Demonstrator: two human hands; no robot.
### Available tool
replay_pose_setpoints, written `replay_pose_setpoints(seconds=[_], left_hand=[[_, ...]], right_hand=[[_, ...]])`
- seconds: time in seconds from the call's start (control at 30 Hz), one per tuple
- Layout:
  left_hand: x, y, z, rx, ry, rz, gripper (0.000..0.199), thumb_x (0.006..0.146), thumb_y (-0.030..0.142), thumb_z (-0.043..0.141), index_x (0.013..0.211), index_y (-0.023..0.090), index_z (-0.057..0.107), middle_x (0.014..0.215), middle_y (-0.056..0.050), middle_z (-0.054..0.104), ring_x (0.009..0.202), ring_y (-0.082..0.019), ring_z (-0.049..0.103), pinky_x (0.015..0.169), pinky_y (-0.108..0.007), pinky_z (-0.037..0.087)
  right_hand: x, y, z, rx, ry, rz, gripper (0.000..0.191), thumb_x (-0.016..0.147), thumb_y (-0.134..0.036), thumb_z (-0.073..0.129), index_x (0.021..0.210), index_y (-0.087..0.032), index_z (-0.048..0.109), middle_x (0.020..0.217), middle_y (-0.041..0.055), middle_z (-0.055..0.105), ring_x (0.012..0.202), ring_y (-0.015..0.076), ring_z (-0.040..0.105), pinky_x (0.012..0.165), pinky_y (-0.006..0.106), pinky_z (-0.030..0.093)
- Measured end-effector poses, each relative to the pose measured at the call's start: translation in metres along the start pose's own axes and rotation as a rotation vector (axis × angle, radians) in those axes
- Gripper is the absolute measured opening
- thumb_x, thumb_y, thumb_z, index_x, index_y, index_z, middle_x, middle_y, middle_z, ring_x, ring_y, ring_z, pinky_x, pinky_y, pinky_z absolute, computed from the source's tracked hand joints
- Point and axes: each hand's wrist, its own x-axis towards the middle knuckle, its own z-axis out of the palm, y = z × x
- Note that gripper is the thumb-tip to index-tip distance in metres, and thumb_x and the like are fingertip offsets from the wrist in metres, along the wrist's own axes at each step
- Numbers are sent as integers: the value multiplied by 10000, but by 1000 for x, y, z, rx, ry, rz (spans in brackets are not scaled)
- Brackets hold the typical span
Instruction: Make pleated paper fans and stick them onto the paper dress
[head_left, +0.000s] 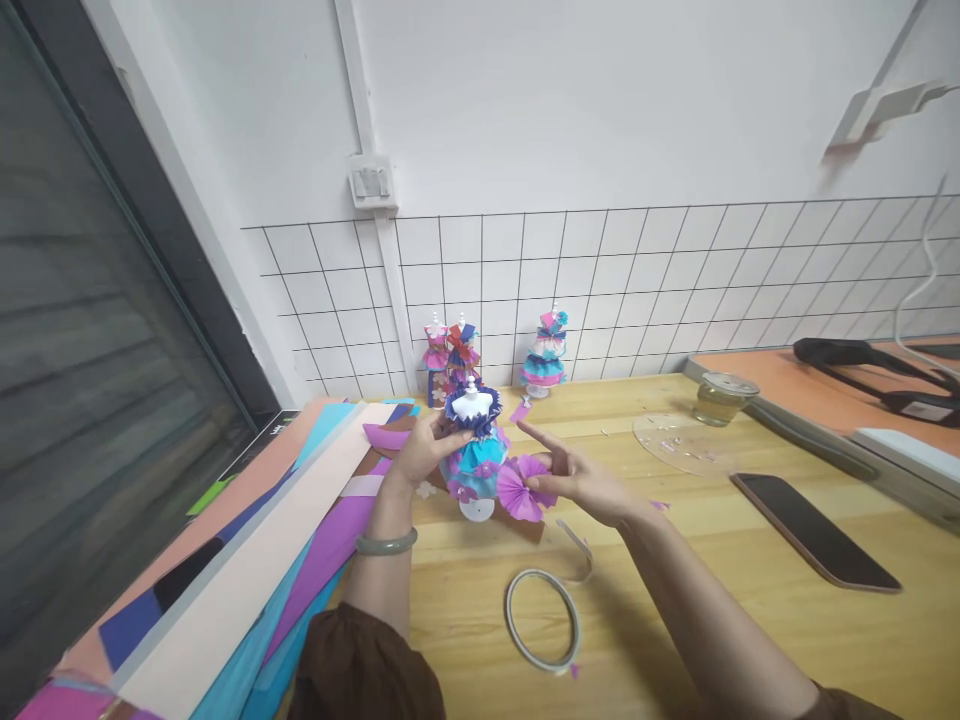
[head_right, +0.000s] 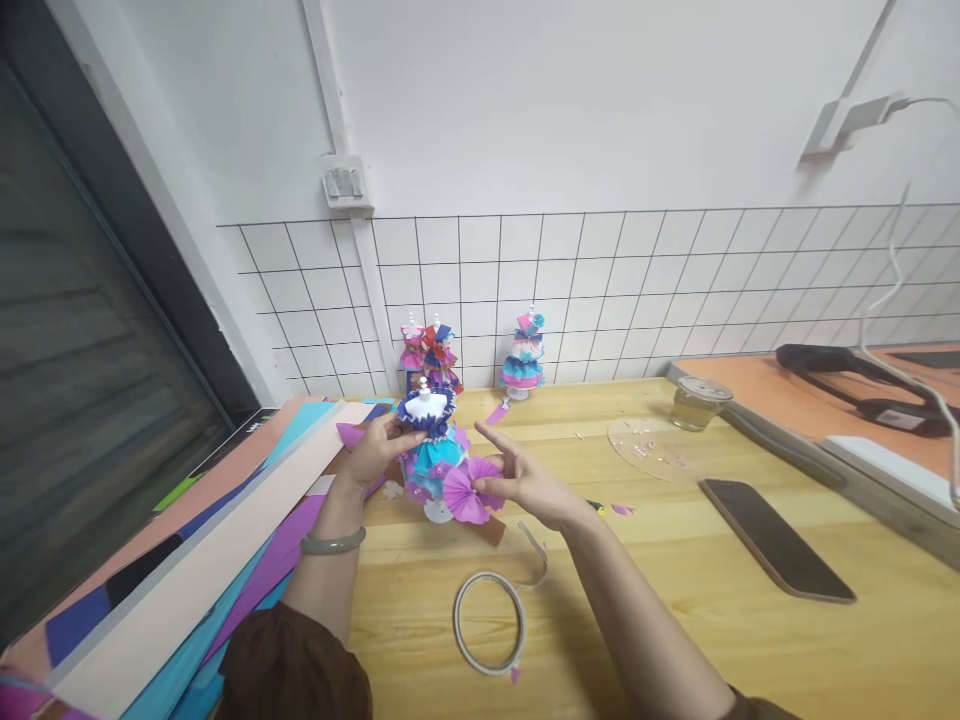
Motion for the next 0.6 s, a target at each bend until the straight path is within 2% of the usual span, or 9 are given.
replay_pose_setpoints(seconds=[0.2,0.37,0.5,0.6], left_hand=[[2,-8,-2,-48,62,22,351,645,213,685,976,135,596,938,-69,645,847,-190,577,746,-301,448],[4,-13,-8,-139,174,21,321,616,217,703,909,116,616,886,-74,656,820,-194,590,736,-305,451],[2,-11,-10,-276,170,54,320,637,192,681,943,122,617,899,-70,656,813,-184,596,734,-295,455],[1,-9,-12,-300,173,51,272,660,190,663,921,121,626,871,-65,659,767,-171,601,702,-284,457]], right_hand=[[9,-3,-6,28,2,-33,884,688,-214,687,1393,-222,154,798,18,622,718,121,572,611,243,435],[17,-10,-6,27,-39,-58,908,661,-185,711,1387,-232,169,774,3,614,714,116,570,645,252,453],[21,-14,-7,12,-80,-51,916,648,-193,721,1385,-252,179,792,10,621,705,117,566,646,258,460],[21,-17,-9,-11,-96,-38,887,640,-207,725,1373,-252,226,782,3,619,695,111,559,644,247,461]])
